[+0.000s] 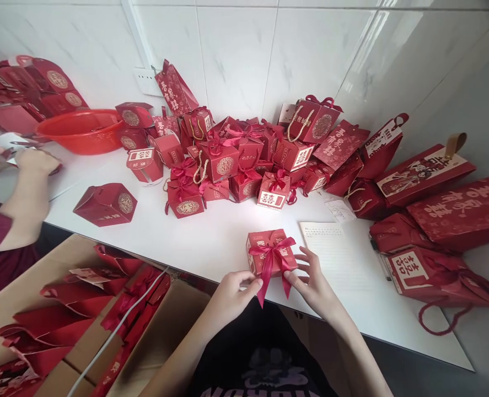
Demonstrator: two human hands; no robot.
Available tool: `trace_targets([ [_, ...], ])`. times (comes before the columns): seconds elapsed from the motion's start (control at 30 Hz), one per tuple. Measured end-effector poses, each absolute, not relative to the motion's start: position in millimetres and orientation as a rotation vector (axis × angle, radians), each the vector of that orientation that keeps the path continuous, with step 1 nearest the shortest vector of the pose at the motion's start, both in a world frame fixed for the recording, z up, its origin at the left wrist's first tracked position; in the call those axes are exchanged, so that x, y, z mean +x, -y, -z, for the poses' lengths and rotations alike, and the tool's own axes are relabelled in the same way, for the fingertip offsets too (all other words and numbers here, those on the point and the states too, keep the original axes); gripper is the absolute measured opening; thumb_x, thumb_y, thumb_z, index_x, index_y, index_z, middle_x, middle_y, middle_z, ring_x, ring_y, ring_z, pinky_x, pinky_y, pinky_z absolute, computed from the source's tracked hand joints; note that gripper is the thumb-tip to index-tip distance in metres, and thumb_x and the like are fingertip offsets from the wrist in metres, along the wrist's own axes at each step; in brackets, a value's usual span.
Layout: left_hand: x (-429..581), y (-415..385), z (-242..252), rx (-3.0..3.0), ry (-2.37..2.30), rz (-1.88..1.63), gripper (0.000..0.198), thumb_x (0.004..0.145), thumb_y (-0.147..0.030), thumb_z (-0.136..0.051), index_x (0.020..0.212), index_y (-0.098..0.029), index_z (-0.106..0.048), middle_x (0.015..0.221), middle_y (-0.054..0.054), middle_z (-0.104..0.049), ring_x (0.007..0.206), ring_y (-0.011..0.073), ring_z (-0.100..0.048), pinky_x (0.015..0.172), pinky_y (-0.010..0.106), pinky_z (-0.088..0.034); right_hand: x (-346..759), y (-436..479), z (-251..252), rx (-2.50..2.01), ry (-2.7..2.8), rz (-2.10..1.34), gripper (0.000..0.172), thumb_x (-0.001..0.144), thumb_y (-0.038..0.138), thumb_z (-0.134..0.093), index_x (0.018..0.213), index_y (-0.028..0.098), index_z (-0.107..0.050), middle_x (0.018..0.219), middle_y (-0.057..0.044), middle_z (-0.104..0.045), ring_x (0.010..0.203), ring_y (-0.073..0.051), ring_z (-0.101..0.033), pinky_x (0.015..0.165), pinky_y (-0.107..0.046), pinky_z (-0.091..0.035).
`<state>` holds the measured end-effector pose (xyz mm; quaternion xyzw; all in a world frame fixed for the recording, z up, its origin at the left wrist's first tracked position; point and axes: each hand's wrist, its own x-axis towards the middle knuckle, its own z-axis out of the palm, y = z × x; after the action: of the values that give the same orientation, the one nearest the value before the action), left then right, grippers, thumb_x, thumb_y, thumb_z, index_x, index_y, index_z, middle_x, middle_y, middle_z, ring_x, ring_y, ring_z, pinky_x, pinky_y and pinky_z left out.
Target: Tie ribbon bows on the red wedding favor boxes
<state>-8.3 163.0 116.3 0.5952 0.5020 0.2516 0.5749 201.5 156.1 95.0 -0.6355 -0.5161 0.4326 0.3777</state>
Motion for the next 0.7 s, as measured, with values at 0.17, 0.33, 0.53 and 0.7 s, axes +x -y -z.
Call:
trace_targets([
  [0.17,-7.4,-160.7,-114.5,1.35,-1.147,-0.656,0.026,0.087,-0.041,-0.048,0.08,-0.018,-0.06,0.086,0.003,-0.066,0.085,0.0195,-0.06,0.078,0.027,-0.046,193.6,-141.0,-105.5,-1.743,1.383,-1.123,0.043,0.081,0.063,-0.049,0.075,0.021,-0.048,0.069,-0.002,-0.056,0.063,-0.017,-0.053,0.06,-0.032,-0.044],
  [0.33,-6.5,-160.2,-114.8,1.414,-1.125,-0.66,0.025,0.089,-0.039,-0.047,0.077,-0.019,-0.056,0.088,0.003,-0.063,0.086,0.0185,-0.058,0.078,0.027,-0.046,179.4,-141.7,-110.0,-1.509,1.32,-1.328,0.05,0.078,0.067,-0.049,0.063,0.019,-0.053,0.06,-0.002,-0.053,0.059,-0.016,-0.048,0.06,-0.03,-0.041],
  [0.53,-11.3,-163.7,-120.0,1.439,-1.102,-0.645,0.023,0.086,-0.036,-0.049,0.071,-0.019,-0.051,0.085,0.003,-0.061,0.084,0.0182,-0.058,0.076,0.027,-0.047,179.3,-141.2,-106.1,-1.51,1.364,-1.124,0.038,0.083,0.056,-0.051,0.067,0.021,-0.051,0.064,-0.001,-0.054,0.062,-0.017,-0.051,0.057,-0.028,-0.042],
  [0.7,-9.4,-167.5,-113.8,1.427,-1.089,-0.688,0.021,0.085,-0.033,-0.05,0.07,-0.019,-0.052,0.095,0.004,-0.062,0.09,0.0188,-0.059,0.082,0.029,-0.046,190.9,-143.0,-100.7,-1.613,1.679,-0.759,0.026,0.086,0.044,-0.049,0.071,0.023,-0.051,0.073,-0.005,-0.061,0.071,-0.022,-0.056,0.067,-0.034,-0.044],
])
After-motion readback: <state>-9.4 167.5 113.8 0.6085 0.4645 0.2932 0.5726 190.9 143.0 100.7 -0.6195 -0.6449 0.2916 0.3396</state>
